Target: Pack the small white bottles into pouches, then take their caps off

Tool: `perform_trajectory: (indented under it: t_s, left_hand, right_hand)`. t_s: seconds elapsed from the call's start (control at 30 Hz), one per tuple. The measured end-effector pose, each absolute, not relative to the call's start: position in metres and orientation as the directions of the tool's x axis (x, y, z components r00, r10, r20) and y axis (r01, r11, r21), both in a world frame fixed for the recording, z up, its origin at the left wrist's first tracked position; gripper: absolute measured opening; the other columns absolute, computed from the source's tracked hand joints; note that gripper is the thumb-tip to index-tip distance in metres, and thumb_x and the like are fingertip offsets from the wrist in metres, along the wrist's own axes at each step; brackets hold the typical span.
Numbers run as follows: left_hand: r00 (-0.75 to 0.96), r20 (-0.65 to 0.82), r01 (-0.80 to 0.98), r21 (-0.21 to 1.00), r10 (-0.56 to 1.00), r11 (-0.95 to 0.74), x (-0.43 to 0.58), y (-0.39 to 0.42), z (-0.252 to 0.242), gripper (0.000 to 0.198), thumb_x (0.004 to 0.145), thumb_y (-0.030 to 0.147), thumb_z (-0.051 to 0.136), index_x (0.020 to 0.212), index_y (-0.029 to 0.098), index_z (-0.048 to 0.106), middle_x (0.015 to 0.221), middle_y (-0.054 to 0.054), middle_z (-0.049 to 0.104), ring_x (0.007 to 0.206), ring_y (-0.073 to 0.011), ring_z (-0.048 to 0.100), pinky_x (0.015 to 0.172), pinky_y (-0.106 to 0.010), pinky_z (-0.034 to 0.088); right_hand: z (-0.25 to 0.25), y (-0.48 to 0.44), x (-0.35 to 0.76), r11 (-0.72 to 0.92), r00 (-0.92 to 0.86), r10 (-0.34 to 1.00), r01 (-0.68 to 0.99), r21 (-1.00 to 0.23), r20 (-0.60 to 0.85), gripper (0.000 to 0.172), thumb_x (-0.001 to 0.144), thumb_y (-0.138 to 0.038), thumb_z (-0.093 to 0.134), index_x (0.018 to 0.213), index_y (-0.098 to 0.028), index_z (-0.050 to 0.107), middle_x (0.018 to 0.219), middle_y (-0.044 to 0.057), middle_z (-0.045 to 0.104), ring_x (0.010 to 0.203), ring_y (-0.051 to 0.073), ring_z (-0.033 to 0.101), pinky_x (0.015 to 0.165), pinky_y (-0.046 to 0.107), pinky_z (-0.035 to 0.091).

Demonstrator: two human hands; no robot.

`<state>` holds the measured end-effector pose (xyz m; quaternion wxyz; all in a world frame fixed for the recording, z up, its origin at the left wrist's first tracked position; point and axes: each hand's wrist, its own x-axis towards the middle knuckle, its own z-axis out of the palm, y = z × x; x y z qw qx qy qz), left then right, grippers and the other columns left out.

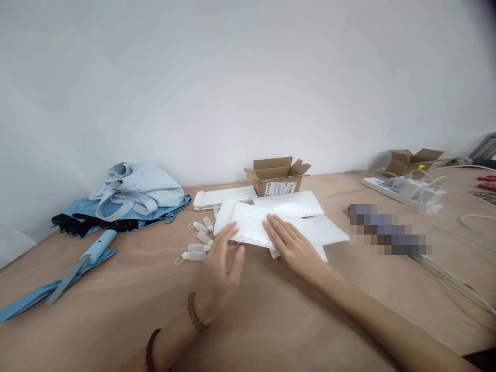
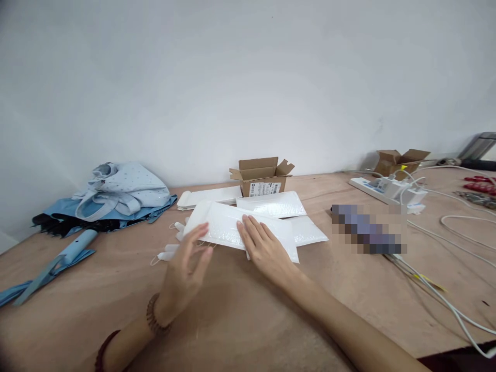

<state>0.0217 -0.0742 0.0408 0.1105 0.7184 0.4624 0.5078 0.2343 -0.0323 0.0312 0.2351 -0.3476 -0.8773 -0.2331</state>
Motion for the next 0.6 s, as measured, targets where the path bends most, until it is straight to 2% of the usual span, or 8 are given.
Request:
perform_trajectory:
  t_s: [0.07, 0.13, 0.23, 0.3, 0.37, 0.5, 0.6]
  left_hand:
    - [-0.16, 0.543, 0.477, 0.774, 0.824, -0.417, 0.008, -0.061, 0.045, 0.037, 0.086, 0.029, 0.052, 0.122, 0.019, 0.047, 0.133, -0.013, 0.048, 0.123, -0.0251, 0.047, 0.085, -0.036, 0.053]
    - [-0.272, 0.35, 0.312, 0.913, 0.896, -0.262, -0.005, -0.048, 0.048, 0.044, 0.083, 0.032, 0.056, 0.124, 0.018, 0.046, 0.132, -0.014, 0.05, 0.116, -0.0255, 0.053, 0.082, -0.035, 0.054]
    - [-0.149, 0.021, -0.009, 1.0, 0.989, -0.023, -0.015, -0.04, 0.051, 0.046, 0.079, 0.028, 0.06, 0.121, 0.015, 0.05, 0.121, -0.014, 0.06, 0.103, -0.0244, 0.062, 0.078, -0.034, 0.054]
    - [-0.014, -0.099, -0.143, 0.985, 0.995, 0.096, -0.015, -0.042, 0.052, 0.039, 0.076, 0.023, 0.062, 0.113, 0.012, 0.057, 0.107, -0.012, 0.067, 0.094, -0.023, 0.065, 0.076, -0.032, 0.054]
    - [0.05, -0.137, -0.192, 0.971, 0.989, 0.144, -0.011, -0.046, 0.051, 0.031, 0.074, 0.021, 0.065, 0.103, 0.011, 0.063, 0.097, -0.01, 0.071, 0.087, -0.0214, 0.066, 0.076, -0.032, 0.053]
    - [0.161, -0.144, -0.155, 0.973, 0.976, 0.169, -0.001, -0.054, 0.045, 0.026, 0.072, 0.026, 0.07, 0.094, 0.013, 0.067, 0.087, -0.006, 0.072, 0.079, -0.0195, 0.066, 0.075, -0.031, 0.052]
    - [0.252, -0.14, -0.079, 0.983, 0.958, 0.165, 0.004, -0.058, 0.039, 0.025, 0.071, 0.029, 0.07, 0.091, 0.013, 0.069, 0.082, -0.005, 0.072, 0.075, -0.0187, 0.065, 0.07, -0.029, 0.05]
  right_hand:
    - [0.032, -0.033, 0.236, 0.646, -0.647, 0.522, 0.725, 0.237, 0.556, 0.067, 0.089, 0.002, 0.028, 0.148, -0.012, 0.0, 0.145, 0.021, 0.031, 0.137, 0.031, 0.024, 0.1, 0.05, 0.04]
    - [0.032, -0.034, 0.235, 0.651, -0.654, 0.533, 0.722, 0.234, 0.536, 0.069, 0.088, 0.003, 0.028, 0.148, -0.016, 0.0, 0.146, 0.02, 0.03, 0.137, 0.031, 0.023, 0.101, 0.051, 0.039]
    - [0.03, -0.036, 0.232, 0.672, -0.681, 0.525, 0.7, 0.243, 0.51, 0.068, 0.088, 0.002, 0.029, 0.148, -0.018, 0.006, 0.147, 0.017, 0.029, 0.138, 0.03, 0.02, 0.103, 0.053, 0.036]
    - [0.03, -0.039, 0.23, 0.68, -0.698, 0.527, 0.689, 0.252, 0.486, 0.068, 0.086, 0.001, 0.032, 0.148, -0.018, 0.011, 0.148, 0.018, 0.026, 0.139, 0.03, 0.018, 0.104, 0.053, 0.034]
    - [0.032, -0.043, 0.228, 0.685, -0.703, 0.548, 0.688, 0.241, 0.453, 0.068, 0.084, -0.004, 0.039, 0.147, -0.017, 0.016, 0.15, 0.019, 0.02, 0.139, 0.032, 0.014, 0.104, 0.055, 0.031]
    - [0.04, -0.05, 0.225, 0.705, -0.703, 0.593, 0.689, 0.168, 0.393, 0.082, 0.076, -0.027, 0.056, 0.146, -0.015, 0.016, 0.152, 0.02, 0.008, 0.138, 0.038, 0.008, 0.104, 0.059, 0.025]
    - [0.041, -0.051, 0.225, 0.712, -0.695, 0.606, 0.691, 0.127, 0.386, 0.091, 0.071, -0.039, 0.058, 0.146, -0.014, 0.015, 0.151, 0.022, 0.01, 0.137, 0.04, 0.01, 0.102, 0.062, 0.021]
